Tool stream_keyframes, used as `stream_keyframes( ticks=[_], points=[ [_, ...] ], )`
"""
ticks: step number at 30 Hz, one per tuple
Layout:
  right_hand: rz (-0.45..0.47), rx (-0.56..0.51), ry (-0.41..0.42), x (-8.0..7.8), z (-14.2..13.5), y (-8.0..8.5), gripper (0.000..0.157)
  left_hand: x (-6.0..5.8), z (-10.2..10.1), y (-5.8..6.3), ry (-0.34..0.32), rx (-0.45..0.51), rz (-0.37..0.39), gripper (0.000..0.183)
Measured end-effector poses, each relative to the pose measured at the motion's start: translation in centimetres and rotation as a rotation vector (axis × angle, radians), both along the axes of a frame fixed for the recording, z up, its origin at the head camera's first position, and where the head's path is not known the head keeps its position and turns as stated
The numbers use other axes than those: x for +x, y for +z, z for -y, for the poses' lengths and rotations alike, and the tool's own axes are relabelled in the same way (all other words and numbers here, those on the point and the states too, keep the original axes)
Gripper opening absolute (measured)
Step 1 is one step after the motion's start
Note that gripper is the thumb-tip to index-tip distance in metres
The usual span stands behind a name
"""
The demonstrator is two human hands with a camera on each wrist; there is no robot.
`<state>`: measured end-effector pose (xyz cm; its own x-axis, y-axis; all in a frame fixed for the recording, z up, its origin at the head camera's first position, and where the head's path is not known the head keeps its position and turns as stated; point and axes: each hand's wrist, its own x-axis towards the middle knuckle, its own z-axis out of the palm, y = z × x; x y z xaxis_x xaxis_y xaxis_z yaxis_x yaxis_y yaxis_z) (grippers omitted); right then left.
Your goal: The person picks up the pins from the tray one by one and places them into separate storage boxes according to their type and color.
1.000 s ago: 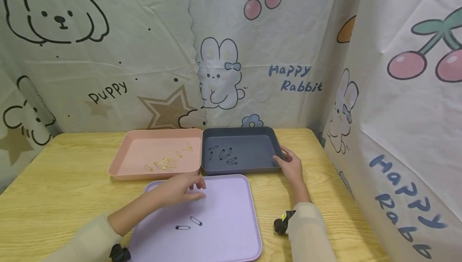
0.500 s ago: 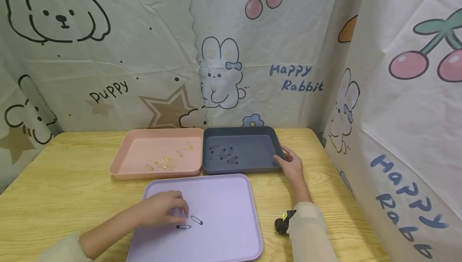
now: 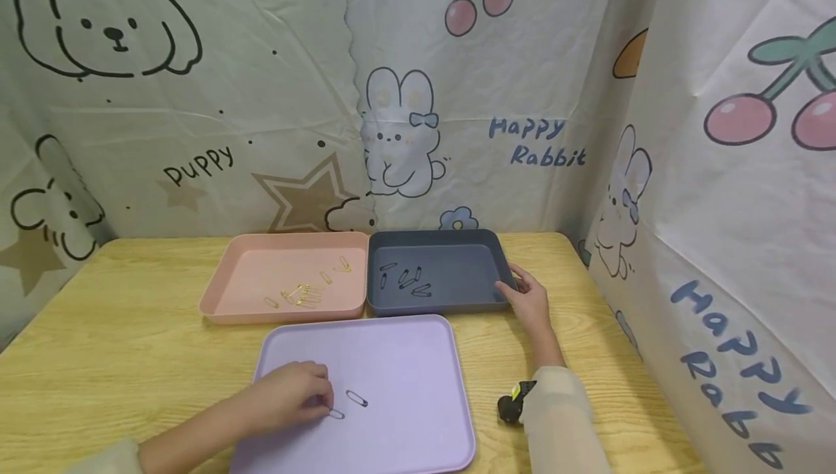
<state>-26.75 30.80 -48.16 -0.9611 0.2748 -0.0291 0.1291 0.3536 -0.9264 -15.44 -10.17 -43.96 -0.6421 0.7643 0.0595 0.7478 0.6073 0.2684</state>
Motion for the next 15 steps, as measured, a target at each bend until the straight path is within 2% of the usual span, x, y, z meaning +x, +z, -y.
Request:
stream_keyframes(
  ticks=[6, 10, 15],
  points=[
    [0.000, -0.002, 0.002, -0.05, -0.14, -0.28, 0.059, 0.25, -0.19, -0.01, 0.031, -0.002, 0.070, 0.014],
    [-0.001, 0.001, 0.002, -0.09, -0.17, -0.39, 0.060, 0.29, -0.28, 0.13, 0.036, -0.001, 0.076, 0.013],
    [-0.005, 0.001, 0.010, -0.07, -0.19, -0.35, 0.061, -0.44, -0.72, 0.64, 0.070, 0.015, 0.091, 0.011]
  ],
)
